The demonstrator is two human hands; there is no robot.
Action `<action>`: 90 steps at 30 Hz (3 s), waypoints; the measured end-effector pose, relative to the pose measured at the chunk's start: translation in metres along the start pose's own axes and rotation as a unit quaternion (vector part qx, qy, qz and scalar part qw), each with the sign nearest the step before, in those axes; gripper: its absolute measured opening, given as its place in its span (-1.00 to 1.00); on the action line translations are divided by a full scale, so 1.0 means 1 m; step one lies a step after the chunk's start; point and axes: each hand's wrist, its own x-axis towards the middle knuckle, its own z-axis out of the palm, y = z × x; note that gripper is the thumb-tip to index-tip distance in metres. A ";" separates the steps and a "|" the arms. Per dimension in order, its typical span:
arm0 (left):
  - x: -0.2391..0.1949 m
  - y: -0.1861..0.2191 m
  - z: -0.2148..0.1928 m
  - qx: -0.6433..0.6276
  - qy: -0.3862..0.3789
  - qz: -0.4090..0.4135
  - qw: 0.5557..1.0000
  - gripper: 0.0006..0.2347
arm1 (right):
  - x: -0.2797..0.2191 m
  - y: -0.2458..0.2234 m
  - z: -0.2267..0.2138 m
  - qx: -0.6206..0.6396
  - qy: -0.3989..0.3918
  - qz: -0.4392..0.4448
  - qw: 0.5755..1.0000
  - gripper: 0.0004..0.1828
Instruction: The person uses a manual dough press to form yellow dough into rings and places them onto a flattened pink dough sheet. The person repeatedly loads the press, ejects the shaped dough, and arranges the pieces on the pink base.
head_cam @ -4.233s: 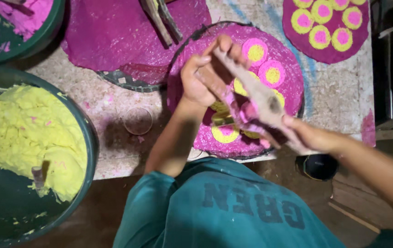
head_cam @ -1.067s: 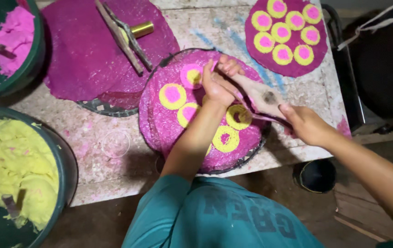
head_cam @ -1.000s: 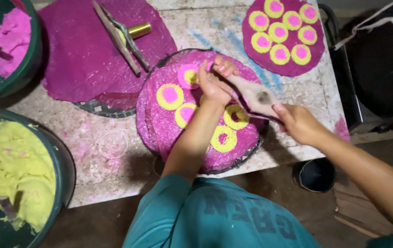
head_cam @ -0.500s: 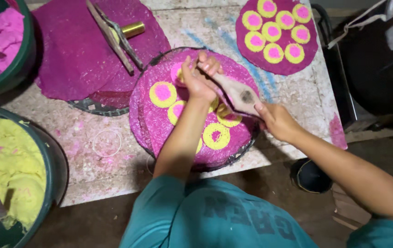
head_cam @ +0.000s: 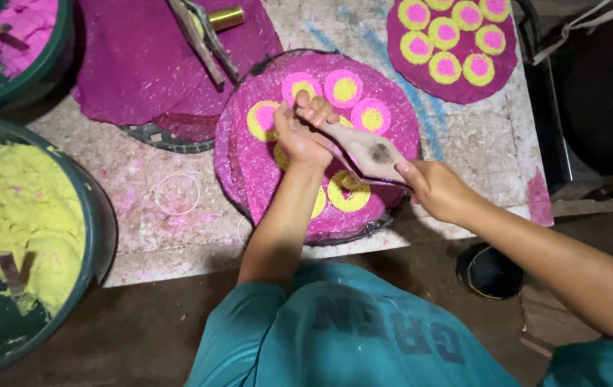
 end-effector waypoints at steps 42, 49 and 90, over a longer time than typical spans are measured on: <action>-0.230 0.250 0.009 0.688 0.034 0.023 0.724 -0.80 | 0.253 -0.248 0.329 0.018 0.123 -0.240 0.963 -0.22; -0.168 0.217 0.013 0.794 -0.031 -0.046 0.605 -0.77 | 0.214 -0.058 0.112 0.180 0.444 -0.166 0.862 -0.67; -0.089 0.048 0.026 0.877 0.236 0.338 0.246 -0.83 | 0.182 0.086 -0.006 0.091 0.327 -0.320 0.885 -0.90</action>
